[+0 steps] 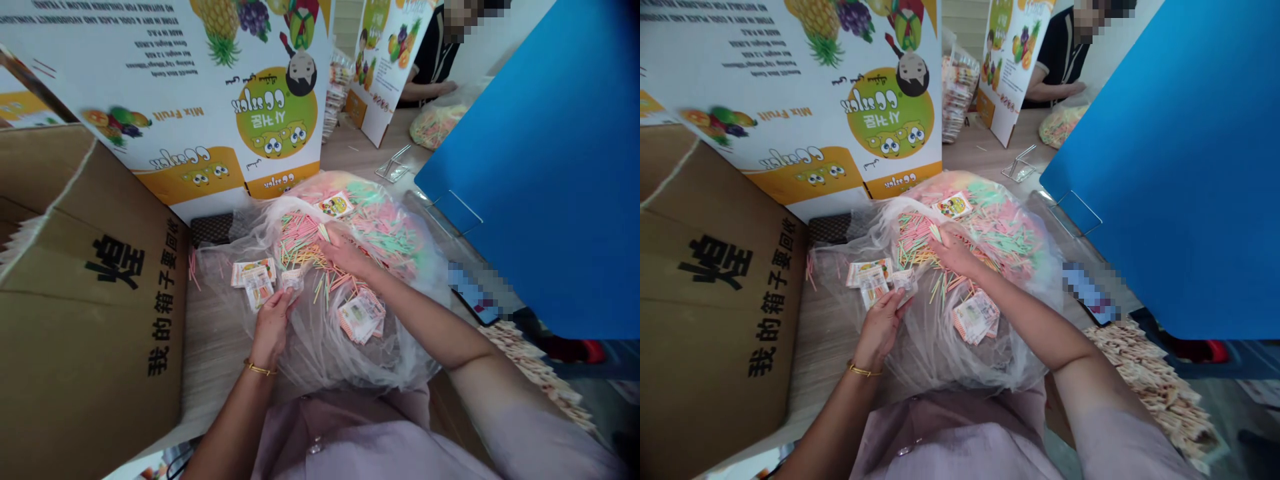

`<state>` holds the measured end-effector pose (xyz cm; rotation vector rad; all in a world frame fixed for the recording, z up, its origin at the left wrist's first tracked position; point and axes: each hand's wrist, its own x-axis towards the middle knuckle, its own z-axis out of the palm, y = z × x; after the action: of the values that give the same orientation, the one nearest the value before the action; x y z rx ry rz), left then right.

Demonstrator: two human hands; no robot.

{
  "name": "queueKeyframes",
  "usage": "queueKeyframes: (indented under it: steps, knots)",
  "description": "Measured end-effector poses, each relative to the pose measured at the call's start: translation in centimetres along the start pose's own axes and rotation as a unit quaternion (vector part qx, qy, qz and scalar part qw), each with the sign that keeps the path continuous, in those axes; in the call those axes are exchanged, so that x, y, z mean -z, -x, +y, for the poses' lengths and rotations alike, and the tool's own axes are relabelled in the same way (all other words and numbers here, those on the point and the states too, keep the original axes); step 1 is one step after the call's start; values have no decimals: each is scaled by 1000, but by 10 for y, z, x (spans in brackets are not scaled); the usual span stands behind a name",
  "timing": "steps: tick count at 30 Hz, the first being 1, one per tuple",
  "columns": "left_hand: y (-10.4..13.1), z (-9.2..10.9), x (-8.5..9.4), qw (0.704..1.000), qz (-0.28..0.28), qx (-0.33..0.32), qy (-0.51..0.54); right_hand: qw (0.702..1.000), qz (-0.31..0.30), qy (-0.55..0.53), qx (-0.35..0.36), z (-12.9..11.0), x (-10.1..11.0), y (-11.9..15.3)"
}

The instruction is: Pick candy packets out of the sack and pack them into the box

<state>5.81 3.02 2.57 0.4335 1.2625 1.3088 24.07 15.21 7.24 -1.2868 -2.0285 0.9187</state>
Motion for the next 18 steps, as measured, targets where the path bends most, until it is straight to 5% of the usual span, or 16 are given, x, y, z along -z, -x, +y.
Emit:
queueKeyframes:
  steps: [3,6,11,15,18]
  knots:
    - [-2,3,-2,1000,14,-5,9,1000,-28,-3,11,-23,-5,18]
    - [-3,4,-5,1000,2,-18,1,990,-93,108,27,-44,-13,34]
    - [0,0,-5,1000,-20,-14,-7,960,-152,235,25,-42,-25,37]
    - [4,-3,1,1000,-16,-7,-1,994,-105,39,11,-30,-22,27]
    - [6,-5,5,999,-39,-21,-3,971,-40,-234,-25,-36,-15,21]
